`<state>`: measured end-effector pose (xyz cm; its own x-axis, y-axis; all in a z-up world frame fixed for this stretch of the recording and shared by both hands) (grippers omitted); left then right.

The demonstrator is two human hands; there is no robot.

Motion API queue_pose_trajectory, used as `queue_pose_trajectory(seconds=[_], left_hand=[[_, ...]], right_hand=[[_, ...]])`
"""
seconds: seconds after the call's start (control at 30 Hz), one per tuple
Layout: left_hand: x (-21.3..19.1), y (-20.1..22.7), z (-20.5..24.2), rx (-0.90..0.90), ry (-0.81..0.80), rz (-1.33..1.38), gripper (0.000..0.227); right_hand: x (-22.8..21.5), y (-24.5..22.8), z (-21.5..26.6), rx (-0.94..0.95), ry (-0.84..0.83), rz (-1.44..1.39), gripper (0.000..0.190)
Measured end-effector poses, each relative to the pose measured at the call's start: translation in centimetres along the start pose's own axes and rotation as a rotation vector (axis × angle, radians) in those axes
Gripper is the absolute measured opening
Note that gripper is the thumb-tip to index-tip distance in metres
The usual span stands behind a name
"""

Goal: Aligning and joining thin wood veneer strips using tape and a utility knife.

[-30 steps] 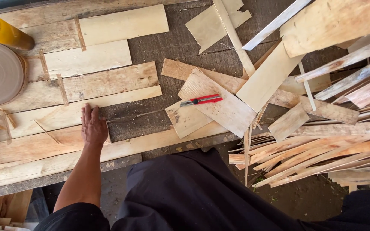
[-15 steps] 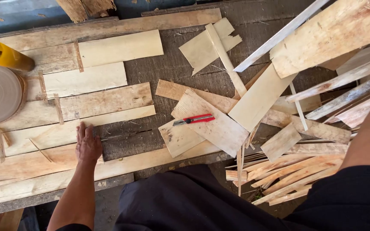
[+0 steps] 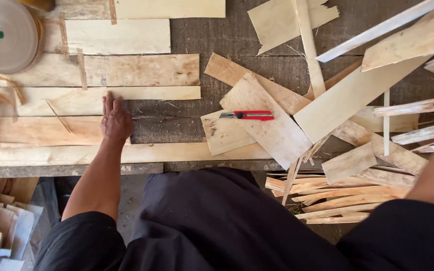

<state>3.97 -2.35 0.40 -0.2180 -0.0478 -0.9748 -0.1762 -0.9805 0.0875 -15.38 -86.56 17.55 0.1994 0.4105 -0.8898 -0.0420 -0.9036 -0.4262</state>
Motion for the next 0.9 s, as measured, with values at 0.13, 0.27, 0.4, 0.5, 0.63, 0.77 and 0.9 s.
queue_pose_trajectory(seconds=[0.13, 0.27, 0.4, 0.5, 0.63, 0.77, 0.9], left_hand=[[0.6, -0.3, -0.4, 0.005, 0.017, 0.009, 0.058], [0.4, -0.3, -0.5, 0.005, -0.011, 0.018, 0.059], [0.8, -1.0, -0.5, -0.014, -0.025, 0.025, 0.057], [0.0, -0.7, -0.3, -0.016, -0.026, 0.041, 0.056], [1.4, -1.2, -0.1, -0.007, -0.014, 0.049, 0.057], [2.1, -1.8, -0.4, 0.044, 0.068, 0.055, 0.057], [1.3, -2.1, -0.3, 0.035, 0.075, 0.062, 0.055]], right_hand=[[12.1, -11.4, -0.6, -0.043, -0.005, -0.028, 0.013], [23.0, -28.0, -0.2, 0.155, -0.619, -0.03, 0.028], [26.5, -34.1, 2.7, -0.018, -0.608, 0.091, 0.076], [28.4, -34.2, 4.1, -0.14, -0.352, -0.025, 0.086], [29.8, -31.6, 3.9, -0.081, -0.4, 0.007, 0.048], [28.2, -29.0, 2.4, 0.159, -0.399, -0.072, 0.029], [26.4, -21.6, 2.0, 0.23, -0.204, -0.056, 0.028]])
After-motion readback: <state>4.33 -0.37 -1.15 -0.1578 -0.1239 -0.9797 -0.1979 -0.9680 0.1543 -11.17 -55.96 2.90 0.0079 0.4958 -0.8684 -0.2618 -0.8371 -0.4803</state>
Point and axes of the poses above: each hand's wrist, its own z-axis away from the middle knuckle, its own x-axis out of the palm, y = z × x, the point moved 4 cm from there along -z, towards the middle knuckle, and after that the axes turned 12 degrees about -z, right-handed, at the moved point
